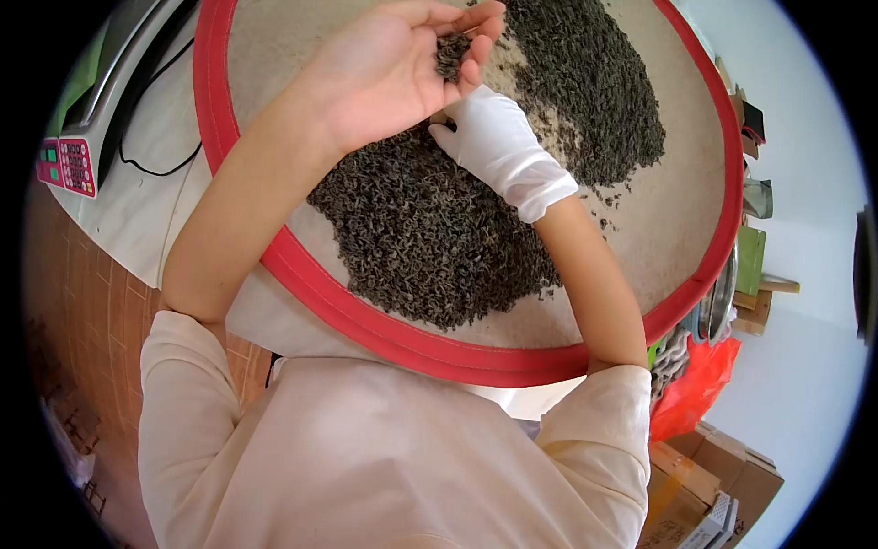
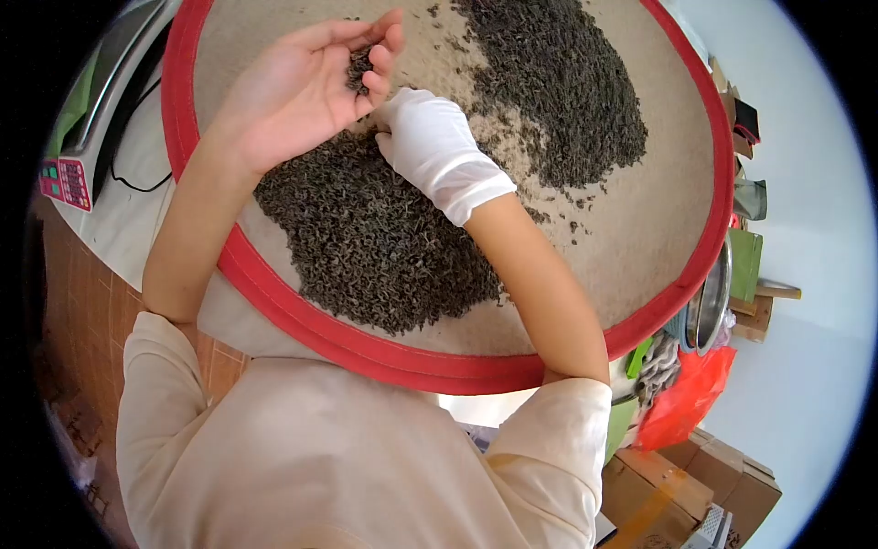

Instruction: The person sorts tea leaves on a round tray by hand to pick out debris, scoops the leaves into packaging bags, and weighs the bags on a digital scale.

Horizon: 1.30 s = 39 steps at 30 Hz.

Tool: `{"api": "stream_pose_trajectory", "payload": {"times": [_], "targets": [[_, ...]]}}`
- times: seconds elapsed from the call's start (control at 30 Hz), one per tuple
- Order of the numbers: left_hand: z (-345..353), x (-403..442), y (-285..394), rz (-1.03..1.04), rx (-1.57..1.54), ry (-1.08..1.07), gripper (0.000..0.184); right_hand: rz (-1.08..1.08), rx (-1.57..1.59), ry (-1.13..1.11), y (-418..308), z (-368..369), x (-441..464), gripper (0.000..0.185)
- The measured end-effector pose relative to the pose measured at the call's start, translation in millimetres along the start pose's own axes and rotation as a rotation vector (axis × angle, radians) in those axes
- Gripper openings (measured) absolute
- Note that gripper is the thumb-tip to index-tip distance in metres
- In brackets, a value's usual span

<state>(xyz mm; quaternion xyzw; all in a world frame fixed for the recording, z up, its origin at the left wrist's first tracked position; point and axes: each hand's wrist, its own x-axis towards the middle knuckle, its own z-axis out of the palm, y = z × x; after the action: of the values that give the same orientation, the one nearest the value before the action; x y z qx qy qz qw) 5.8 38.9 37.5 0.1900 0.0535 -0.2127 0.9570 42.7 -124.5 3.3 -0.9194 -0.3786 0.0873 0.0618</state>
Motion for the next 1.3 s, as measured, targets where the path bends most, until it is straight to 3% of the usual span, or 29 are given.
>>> {"api": "stream_pose_trajectory", "payload": {"times": [0.07, 0.13, 0.17, 0.27, 0.3, 0.37, 0.53, 0.7, 0.93, 1.1, 1.17, 1.3], "targets": [[-12.9, 4.1, 3.4, -0.003, -0.023, -0.024, 0.020, -0.014, 0.000, 0.000, 5.6, 1.5, -0.5, 0.022], [-21.9, 4.4, 7.6, 0.034, 0.052, -0.370, 0.033, 0.037, 0.321, 0.079, 14.4, -3.8, -7.2, 0.023], [-11.8, 1.4, -0.2, 0.123, 0.157, -0.065, 0.031, 0.126, 0.440, 0.063, 14.9, -10.9, -11.0, 0.024], [-13.5, 1.8, -0.2, 0.081, 0.092, -0.154, 0.031, 0.254, 0.907, -0.028, 23.0, -24.5, -23.6, 0.023], [-12.9, 2.2, -0.4, 0.084, 0.091, -0.165, 0.031, 0.254, 0.896, -0.022, 25.3, -28.3, -27.9, 0.023], [-11.8, 1.3, -1.4, 0.094, 0.117, -0.116, 0.031, 0.235, 1.167, -0.083, 27.6, -35.7, -39.4, 0.023], [-10.3, -0.1, -2.4, 0.094, 0.128, -0.084, 0.031, 0.272, 1.151, -0.063, 18.2, -49.9, -61.1, 0.023], [-4.1, -3.4, -5.0, 0.087, 0.126, -0.071, 0.031, 0.258, 1.021, 0.182, 14.0, -46.2, -67.8, 0.017], [-6.0, -4.5, -20.4, 0.069, 0.196, -0.041, 0.032, 0.315, 1.053, 0.334, -3.0, -61.3, -73.8, 0.013], [-9.8, -5.1, -40.1, -0.052, 0.232, -0.052, 0.033, 0.206, 0.958, 0.452, -7.7, -50.8, -72.0, 0.015], [-14.4, -3.9, -43.7, -0.095, 0.164, -0.175, 0.030, 0.113, 0.820, 0.479, -10.1, -47.0, -72.0, 0.016], [-16.4, -4.1, -41.6, -0.127, 0.086, -0.216, 0.025, 0.106, 0.637, 0.592, -10.7, -48.2, -77.8, 0.014]]}}
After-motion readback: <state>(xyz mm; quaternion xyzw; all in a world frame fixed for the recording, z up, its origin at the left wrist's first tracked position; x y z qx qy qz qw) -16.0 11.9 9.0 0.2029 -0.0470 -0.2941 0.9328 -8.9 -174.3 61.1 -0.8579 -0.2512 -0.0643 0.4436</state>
